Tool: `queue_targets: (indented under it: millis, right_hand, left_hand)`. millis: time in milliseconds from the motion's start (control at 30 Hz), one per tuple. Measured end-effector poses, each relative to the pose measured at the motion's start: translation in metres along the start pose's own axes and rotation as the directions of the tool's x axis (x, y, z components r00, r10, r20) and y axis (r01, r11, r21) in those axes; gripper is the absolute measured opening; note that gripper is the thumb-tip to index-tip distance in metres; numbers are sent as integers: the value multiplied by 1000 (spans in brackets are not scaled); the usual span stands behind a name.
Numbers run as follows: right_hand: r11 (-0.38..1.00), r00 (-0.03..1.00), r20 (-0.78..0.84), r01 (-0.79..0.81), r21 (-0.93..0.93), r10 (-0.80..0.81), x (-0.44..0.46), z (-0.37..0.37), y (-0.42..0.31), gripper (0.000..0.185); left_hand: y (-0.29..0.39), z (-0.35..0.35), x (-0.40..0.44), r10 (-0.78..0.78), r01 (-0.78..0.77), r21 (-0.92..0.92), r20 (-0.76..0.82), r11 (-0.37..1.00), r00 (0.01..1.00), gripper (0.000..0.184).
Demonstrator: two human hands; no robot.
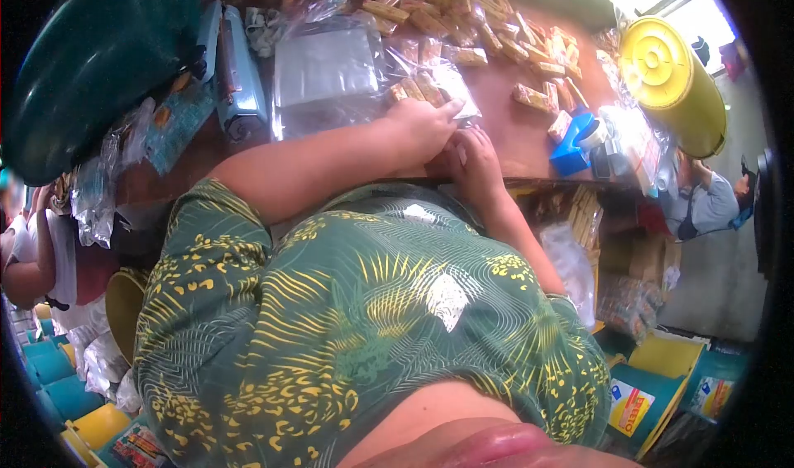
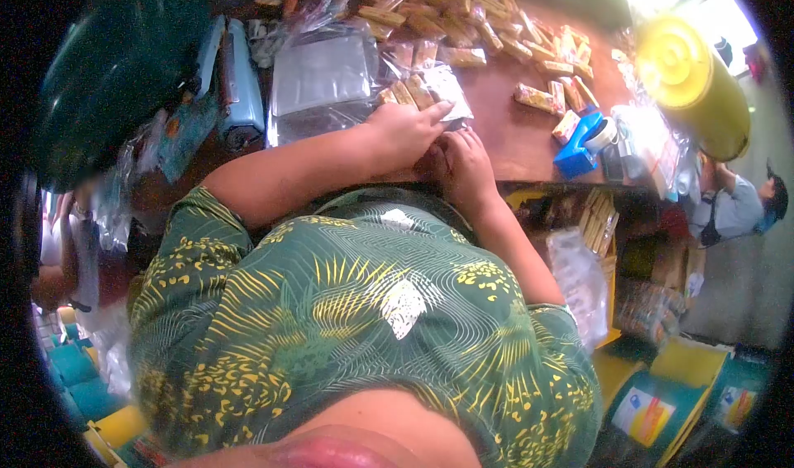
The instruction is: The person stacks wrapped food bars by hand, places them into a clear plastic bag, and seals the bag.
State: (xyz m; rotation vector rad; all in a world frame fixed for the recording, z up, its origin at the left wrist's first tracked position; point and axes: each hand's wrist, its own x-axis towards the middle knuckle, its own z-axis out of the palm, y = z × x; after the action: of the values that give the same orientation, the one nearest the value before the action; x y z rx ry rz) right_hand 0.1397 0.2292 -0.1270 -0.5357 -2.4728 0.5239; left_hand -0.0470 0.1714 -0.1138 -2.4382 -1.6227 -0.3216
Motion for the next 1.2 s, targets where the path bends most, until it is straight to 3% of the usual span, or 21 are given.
queue_targets:
  millis: [133,233,333,400,567,667,700,767,800,833,867,933,967,1000,1067,1100,1200]
  right_hand:
    - [998,999,-15,44,-47,-45,7,6,12,15]
    - [998,999,-32,38,-54,-40,7,30,33,19]
    - [998,999,-7,33,-53,-33,14,49,36,21]
    - [998,999,23,39,-40,-38,23,48,28,23]
    - [998,993,100,62,17,-63,59,66,26,27]
    - [992,981,173,69,101,-86,90,100,16,30]
    - [988,975,198,73,139,-100,97,110,10,31]
    - [970,941,305,78,231,-149,106,124,-7,33]
    - [953,903,380,89,289,-200,109,106,-19,34]
    - [956,812,530,109,274,-244,117,60,-52,34]
    - [946,824,524,42,320,-214,122,56,-48,34]
    - [903,839,520,-90,421,-159,131,51,-42,34]
    - [942,949,302,-21,336,-87,136,61,-33,30]
    - [983,981,193,-18,181,-18,143,63,-17,42]
    - [959,998,-68,-35,-280,17,135,60,6,40]
    - [964,998,-61,-38,-265,22,130,60,19,38]
    - [987,995,-78,-68,-145,57,109,52,45,32]
  left_hand:
    - [4,6,0,31,-31,6,-12,999,999,39]
    - [6,4,0,85,-92,-53,-117,994,989,41]
    - [36,-3,9,182,-186,-279,-41,942,982,53]
    - [61,-38,4,184,-202,-459,-85,865,979,67]
    - [49,-68,-10,181,-228,-501,-140,835,973,72]
    - [21,-78,-31,56,-131,-444,-178,886,982,64]
    - [11,-93,-38,-89,59,-508,-35,859,995,59]
    - [-22,-83,-64,-338,287,-497,-14,819,941,54]
    - [-37,-57,-83,-437,334,-442,-153,833,887,54]
    - [-55,-45,-105,-553,453,-477,-85,753,829,57]
    - [-69,-36,-122,-659,566,-504,-10,653,752,59]
    - [-86,-24,-138,-691,563,-452,-185,691,699,61]
    - [-87,-29,-138,-696,565,-427,-269,706,666,62]
    - [-85,-33,-134,-625,556,-286,-359,781,693,63]
    - [-57,-77,-104,-427,517,42,-510,855,747,63]
    - [-56,-79,-90,-366,446,29,-523,895,770,56]
    - [-66,-49,-43,-340,199,-383,-346,902,875,57]
